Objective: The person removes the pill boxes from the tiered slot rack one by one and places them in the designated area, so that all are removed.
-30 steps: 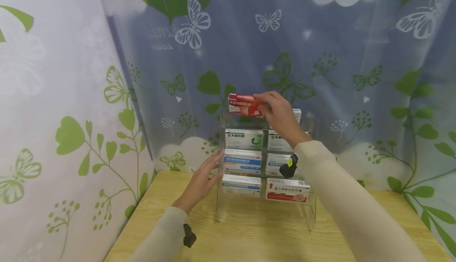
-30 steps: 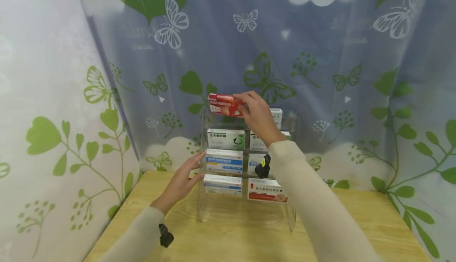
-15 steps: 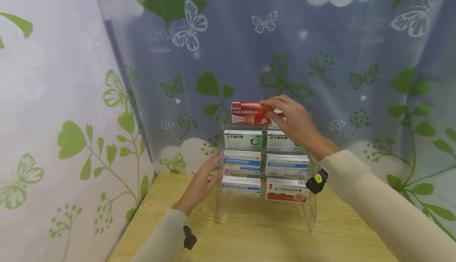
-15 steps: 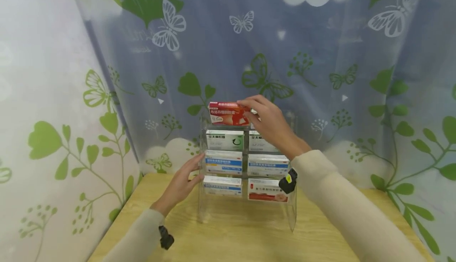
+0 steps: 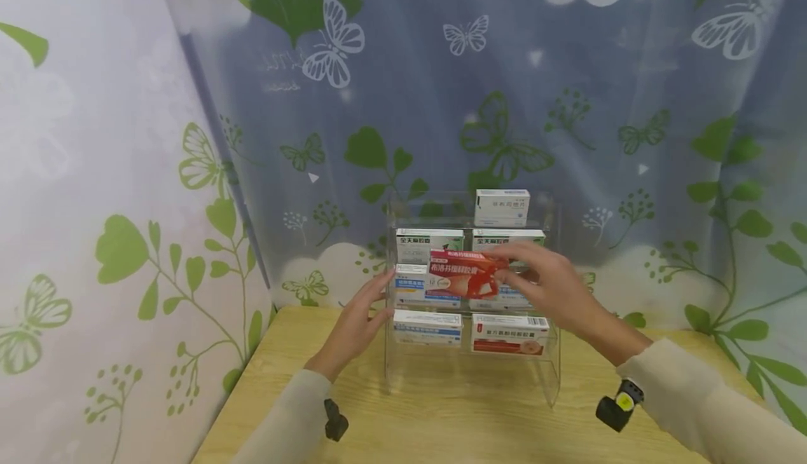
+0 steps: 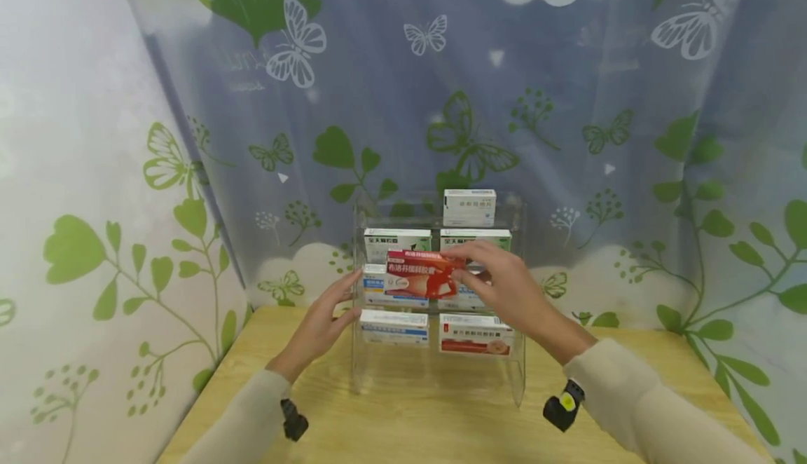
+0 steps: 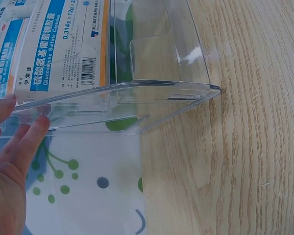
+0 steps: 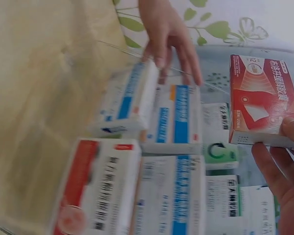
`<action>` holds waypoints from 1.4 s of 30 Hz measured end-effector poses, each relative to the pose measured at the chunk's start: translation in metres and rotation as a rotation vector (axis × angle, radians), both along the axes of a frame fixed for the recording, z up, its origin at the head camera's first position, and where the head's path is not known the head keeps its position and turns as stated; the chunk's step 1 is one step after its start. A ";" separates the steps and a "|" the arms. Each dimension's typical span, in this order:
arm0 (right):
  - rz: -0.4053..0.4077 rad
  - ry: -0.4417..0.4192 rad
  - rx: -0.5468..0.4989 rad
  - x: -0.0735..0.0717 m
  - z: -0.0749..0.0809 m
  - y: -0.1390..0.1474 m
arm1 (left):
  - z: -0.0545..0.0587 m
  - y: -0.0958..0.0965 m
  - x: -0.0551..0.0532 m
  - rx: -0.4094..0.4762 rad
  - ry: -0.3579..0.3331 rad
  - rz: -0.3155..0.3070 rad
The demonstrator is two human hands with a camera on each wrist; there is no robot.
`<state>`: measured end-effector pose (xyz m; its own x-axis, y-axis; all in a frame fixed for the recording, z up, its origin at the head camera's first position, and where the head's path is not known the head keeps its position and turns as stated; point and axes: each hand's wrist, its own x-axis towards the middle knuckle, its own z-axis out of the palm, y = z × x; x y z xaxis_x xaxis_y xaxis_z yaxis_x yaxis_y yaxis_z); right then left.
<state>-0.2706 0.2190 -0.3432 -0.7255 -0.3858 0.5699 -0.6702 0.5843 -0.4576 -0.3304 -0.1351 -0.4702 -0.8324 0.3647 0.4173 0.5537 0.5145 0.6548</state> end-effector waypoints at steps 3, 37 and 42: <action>0.044 -0.098 -0.026 0.011 -0.018 -0.001 | 0.000 0.000 0.000 0.000 0.007 0.003; 0.292 -0.755 -0.248 0.056 -0.208 -0.047 | 0.002 0.000 0.002 -0.010 -0.030 0.005; 0.258 -0.841 -0.283 0.054 -0.215 -0.055 | 0.003 0.000 0.001 -0.018 -0.039 0.006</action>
<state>-0.2165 0.1639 -0.5580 -0.8544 -0.5195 -0.0080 -0.1464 0.2555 -0.9557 -0.3289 -0.1351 -0.4670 -0.8502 0.3670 0.3775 0.5246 0.5295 0.6666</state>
